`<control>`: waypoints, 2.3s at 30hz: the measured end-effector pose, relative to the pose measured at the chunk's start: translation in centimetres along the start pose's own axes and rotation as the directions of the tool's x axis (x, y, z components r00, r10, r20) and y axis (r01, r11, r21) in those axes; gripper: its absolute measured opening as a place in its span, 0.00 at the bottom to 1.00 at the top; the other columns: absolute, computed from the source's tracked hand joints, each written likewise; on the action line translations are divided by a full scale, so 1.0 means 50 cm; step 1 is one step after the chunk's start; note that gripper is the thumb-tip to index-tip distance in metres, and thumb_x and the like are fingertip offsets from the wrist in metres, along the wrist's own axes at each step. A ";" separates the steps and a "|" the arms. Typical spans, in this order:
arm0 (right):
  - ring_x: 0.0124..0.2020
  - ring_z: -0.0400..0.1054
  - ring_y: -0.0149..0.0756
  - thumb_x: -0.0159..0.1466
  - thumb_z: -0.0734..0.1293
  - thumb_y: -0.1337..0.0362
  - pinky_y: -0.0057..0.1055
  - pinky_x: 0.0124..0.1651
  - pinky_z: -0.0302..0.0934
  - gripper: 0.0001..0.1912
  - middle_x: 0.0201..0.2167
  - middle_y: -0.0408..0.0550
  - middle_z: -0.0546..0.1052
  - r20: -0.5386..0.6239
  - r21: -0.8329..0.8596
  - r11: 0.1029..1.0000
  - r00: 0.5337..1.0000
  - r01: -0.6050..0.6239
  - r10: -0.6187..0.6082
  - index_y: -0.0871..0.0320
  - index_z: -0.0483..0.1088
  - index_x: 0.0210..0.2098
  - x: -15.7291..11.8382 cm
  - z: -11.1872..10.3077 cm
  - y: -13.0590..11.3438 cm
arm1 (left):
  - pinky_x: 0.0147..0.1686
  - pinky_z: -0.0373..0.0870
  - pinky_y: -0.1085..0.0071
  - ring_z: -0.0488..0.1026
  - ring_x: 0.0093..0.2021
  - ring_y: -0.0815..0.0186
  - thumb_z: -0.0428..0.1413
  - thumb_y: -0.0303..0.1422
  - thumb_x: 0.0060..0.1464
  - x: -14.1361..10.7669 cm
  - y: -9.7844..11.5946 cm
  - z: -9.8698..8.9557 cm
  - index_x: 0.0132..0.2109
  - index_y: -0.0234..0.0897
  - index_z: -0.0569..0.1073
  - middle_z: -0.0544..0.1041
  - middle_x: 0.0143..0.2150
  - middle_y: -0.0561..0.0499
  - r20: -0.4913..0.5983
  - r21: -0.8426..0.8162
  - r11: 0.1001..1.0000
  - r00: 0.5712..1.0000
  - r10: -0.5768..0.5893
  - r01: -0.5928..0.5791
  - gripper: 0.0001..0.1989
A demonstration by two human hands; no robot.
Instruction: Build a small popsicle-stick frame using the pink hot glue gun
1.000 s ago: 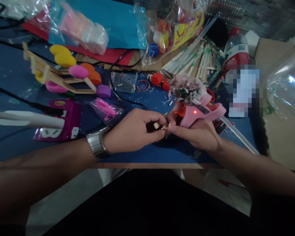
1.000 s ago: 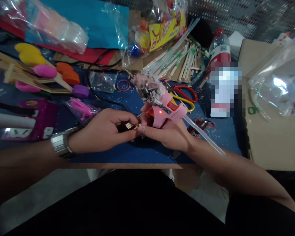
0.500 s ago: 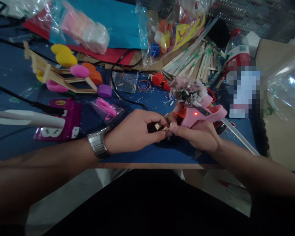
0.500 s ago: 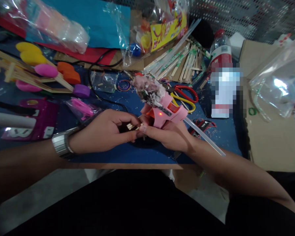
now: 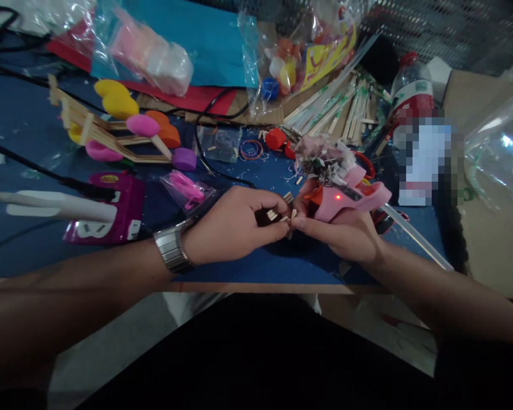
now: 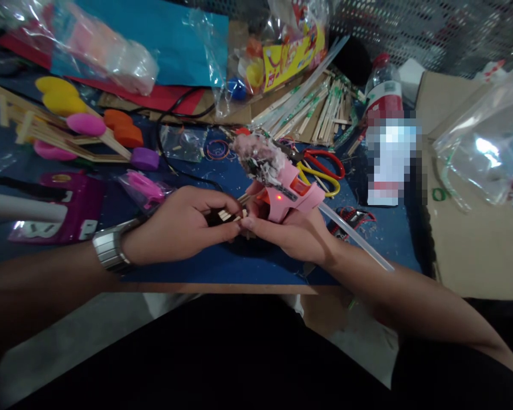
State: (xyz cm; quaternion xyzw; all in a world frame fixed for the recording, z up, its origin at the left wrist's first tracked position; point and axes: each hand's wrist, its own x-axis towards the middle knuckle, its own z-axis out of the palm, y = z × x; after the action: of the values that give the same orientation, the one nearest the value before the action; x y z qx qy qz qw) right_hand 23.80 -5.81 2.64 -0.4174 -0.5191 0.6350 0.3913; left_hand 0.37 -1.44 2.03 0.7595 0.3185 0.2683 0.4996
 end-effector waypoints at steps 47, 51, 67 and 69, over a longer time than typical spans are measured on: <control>0.34 0.68 0.35 0.61 0.88 0.58 0.35 0.37 0.67 0.28 0.34 0.36 0.76 -0.049 -0.012 1.000 0.999 -0.010 0.009 0.48 0.71 0.51 -0.003 -0.004 0.008 | 0.33 0.71 0.76 0.79 0.30 0.71 0.66 0.33 0.68 -0.004 -0.003 0.005 0.40 0.38 0.87 0.87 0.33 0.56 -0.036 0.022 0.997 0.997 0.071 -0.071 0.07; 0.33 0.68 0.35 0.61 0.88 0.59 0.35 0.37 0.66 0.27 0.34 0.38 0.77 -0.073 -0.008 1.000 0.997 -0.010 0.010 0.49 0.73 0.51 -0.005 -0.004 0.012 | 0.35 0.73 0.75 0.79 0.31 0.71 0.67 0.34 0.69 -0.002 -0.003 0.002 0.40 0.38 0.86 0.87 0.33 0.56 -0.047 -0.034 0.999 0.998 0.030 -0.032 0.07; 0.36 0.73 0.37 0.63 0.88 0.55 0.38 0.41 0.71 0.26 0.37 0.40 0.80 -0.077 -0.015 0.997 0.994 0.076 -0.077 0.50 0.73 0.51 -0.004 -0.009 0.012 | 0.38 0.77 0.75 0.82 0.33 0.70 0.69 0.36 0.71 -0.005 -0.009 0.002 0.44 0.39 0.87 0.89 0.37 0.55 -0.028 -0.102 0.995 0.999 0.023 -0.026 0.06; 0.37 0.75 0.38 0.63 0.89 0.54 0.38 0.42 0.73 0.27 0.37 0.39 0.80 -0.062 -0.033 0.998 0.996 0.054 -0.056 0.49 0.73 0.51 -0.004 -0.008 0.007 | 0.39 0.77 0.75 0.82 0.33 0.70 0.70 0.36 0.71 -0.004 -0.008 0.002 0.44 0.39 0.88 0.89 0.36 0.55 -0.029 -0.076 0.996 0.999 0.041 -0.043 0.06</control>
State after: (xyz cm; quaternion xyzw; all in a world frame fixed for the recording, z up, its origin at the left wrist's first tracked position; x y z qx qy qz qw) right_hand 24.21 -5.91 2.26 -0.4288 -0.5278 0.6021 0.4184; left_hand 0.19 -1.52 1.59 0.7425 0.2988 0.3010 0.5184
